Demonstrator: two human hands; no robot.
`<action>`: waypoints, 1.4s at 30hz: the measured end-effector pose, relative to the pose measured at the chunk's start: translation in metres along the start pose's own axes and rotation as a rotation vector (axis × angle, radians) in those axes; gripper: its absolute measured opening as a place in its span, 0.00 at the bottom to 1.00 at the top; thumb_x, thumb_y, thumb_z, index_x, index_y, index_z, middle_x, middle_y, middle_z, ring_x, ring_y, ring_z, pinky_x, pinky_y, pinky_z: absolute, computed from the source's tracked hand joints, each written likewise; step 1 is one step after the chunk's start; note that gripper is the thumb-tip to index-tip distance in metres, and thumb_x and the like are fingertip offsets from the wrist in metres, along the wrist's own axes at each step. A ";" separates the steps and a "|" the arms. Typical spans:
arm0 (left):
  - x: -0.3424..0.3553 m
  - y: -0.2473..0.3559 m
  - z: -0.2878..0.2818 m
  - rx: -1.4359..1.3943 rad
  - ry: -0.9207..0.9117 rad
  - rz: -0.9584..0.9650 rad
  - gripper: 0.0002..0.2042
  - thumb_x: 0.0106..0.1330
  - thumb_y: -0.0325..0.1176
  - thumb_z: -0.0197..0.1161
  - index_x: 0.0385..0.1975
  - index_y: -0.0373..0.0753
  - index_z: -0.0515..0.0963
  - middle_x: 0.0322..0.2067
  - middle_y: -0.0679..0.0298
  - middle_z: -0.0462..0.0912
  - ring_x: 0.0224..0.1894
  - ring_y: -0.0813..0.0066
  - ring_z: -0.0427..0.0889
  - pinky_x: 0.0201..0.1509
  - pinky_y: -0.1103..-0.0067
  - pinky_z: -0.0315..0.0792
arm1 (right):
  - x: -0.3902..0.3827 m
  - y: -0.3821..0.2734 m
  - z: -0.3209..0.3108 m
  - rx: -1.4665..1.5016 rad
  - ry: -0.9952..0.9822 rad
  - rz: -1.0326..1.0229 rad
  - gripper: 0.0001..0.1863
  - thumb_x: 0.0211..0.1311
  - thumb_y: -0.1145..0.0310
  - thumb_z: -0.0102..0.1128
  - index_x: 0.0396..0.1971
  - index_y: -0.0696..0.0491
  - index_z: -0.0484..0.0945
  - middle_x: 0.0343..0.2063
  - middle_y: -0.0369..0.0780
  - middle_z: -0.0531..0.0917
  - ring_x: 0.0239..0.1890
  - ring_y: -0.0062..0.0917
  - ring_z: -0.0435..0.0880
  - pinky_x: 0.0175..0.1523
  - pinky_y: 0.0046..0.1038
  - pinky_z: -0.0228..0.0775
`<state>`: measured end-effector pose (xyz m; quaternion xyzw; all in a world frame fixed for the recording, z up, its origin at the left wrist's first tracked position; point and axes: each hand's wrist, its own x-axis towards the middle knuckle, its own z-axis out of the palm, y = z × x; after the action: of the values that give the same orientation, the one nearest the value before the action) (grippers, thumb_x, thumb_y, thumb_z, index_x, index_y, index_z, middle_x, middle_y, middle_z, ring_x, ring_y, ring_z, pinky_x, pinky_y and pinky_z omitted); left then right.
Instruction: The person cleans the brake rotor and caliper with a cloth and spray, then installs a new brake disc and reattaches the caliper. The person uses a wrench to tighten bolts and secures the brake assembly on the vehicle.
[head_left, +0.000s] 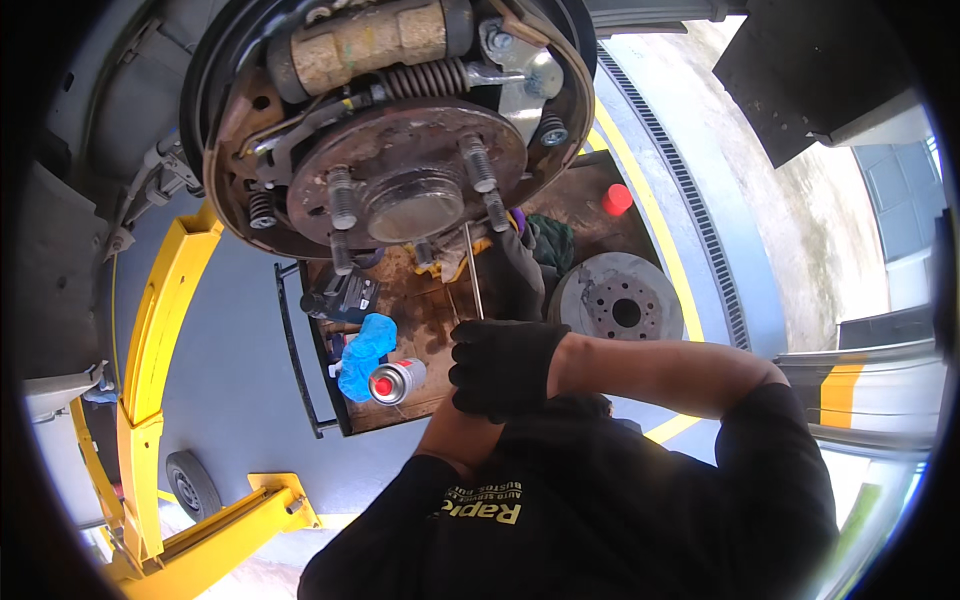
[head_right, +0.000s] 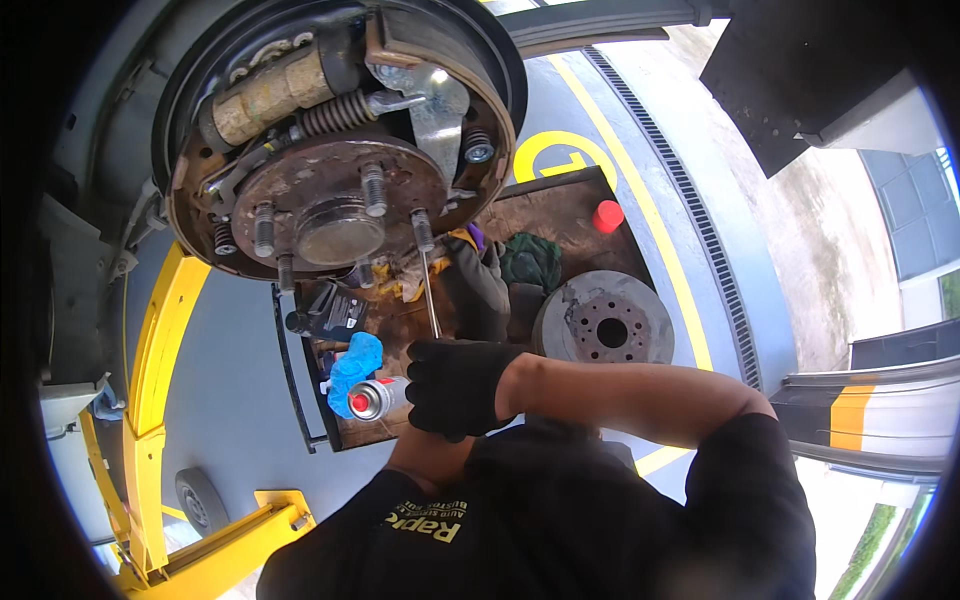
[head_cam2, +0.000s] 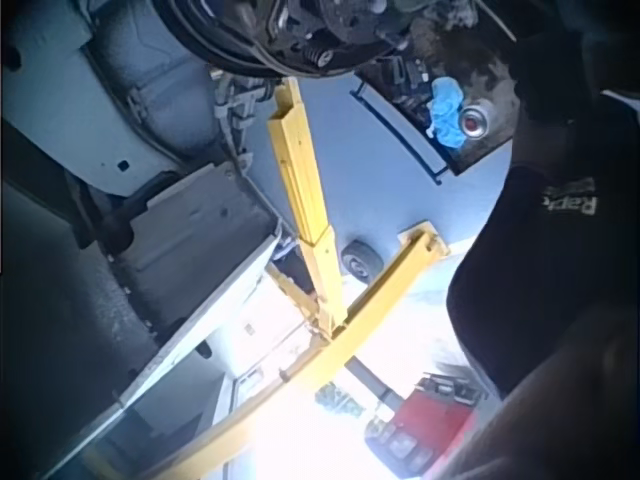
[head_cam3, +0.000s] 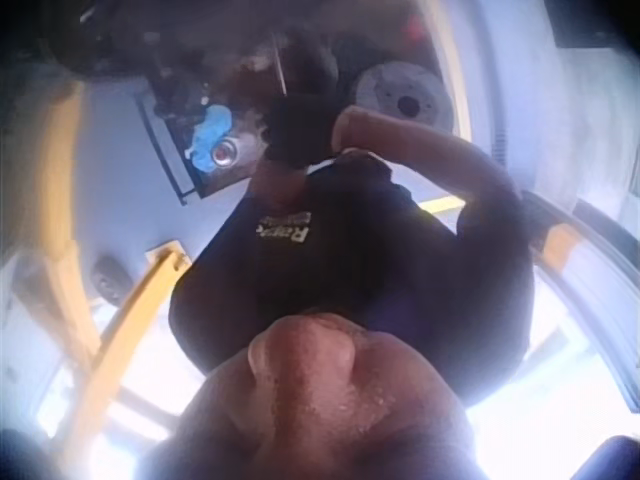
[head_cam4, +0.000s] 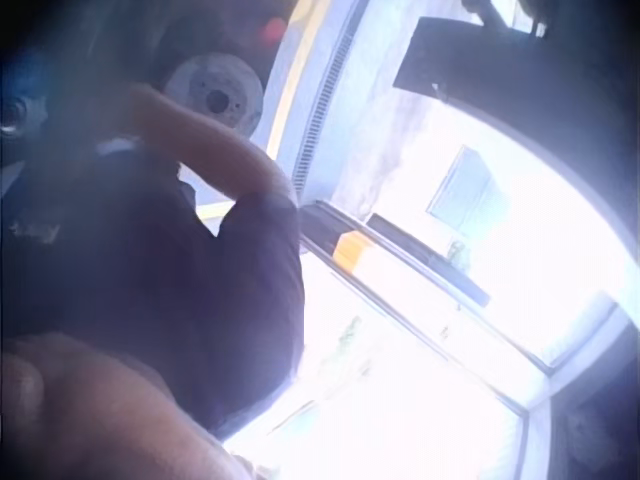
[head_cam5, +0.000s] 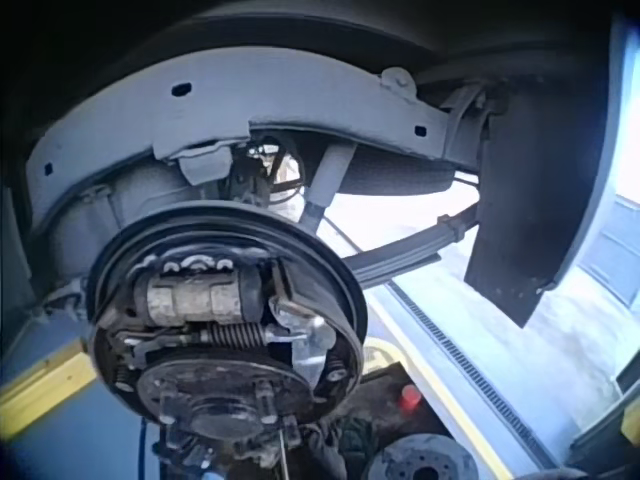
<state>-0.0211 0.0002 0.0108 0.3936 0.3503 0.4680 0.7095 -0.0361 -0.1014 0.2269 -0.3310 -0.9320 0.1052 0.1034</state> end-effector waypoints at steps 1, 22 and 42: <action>-0.017 0.012 0.029 -0.112 -0.022 -0.050 0.24 0.74 0.53 0.57 0.62 0.46 0.68 0.47 0.67 0.72 0.50 0.71 0.74 0.62 0.67 0.70 | -0.048 0.008 -0.006 -0.052 -0.010 0.024 0.16 0.53 0.55 0.63 0.40 0.47 0.83 0.39 0.37 0.83 0.48 0.34 0.82 0.68 0.44 0.63; -0.041 0.123 0.185 -1.151 -0.969 -0.309 0.10 0.69 0.43 0.65 0.44 0.47 0.79 0.26 0.70 0.70 0.28 0.77 0.70 0.48 0.71 0.70 | -0.118 -0.034 -0.130 -0.313 -0.553 0.109 0.05 0.61 0.65 0.61 0.34 0.45 0.84 0.39 0.31 0.85 0.53 0.27 0.81 0.69 0.36 0.64; -0.067 0.115 0.160 -0.755 -0.921 -0.681 0.26 0.66 0.51 0.67 0.59 0.46 0.74 0.37 0.69 0.76 0.41 0.75 0.76 0.50 0.74 0.70 | -0.146 -0.090 -0.041 -0.003 0.872 0.922 0.19 0.55 0.70 0.66 0.49 0.42 0.82 0.48 0.43 0.79 0.54 0.40 0.80 0.55 0.40 0.78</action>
<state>0.0519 -0.0703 0.1925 0.1463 -0.0700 0.0936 0.9823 0.0318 -0.2575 0.2724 -0.7109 -0.5663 -0.0069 0.4171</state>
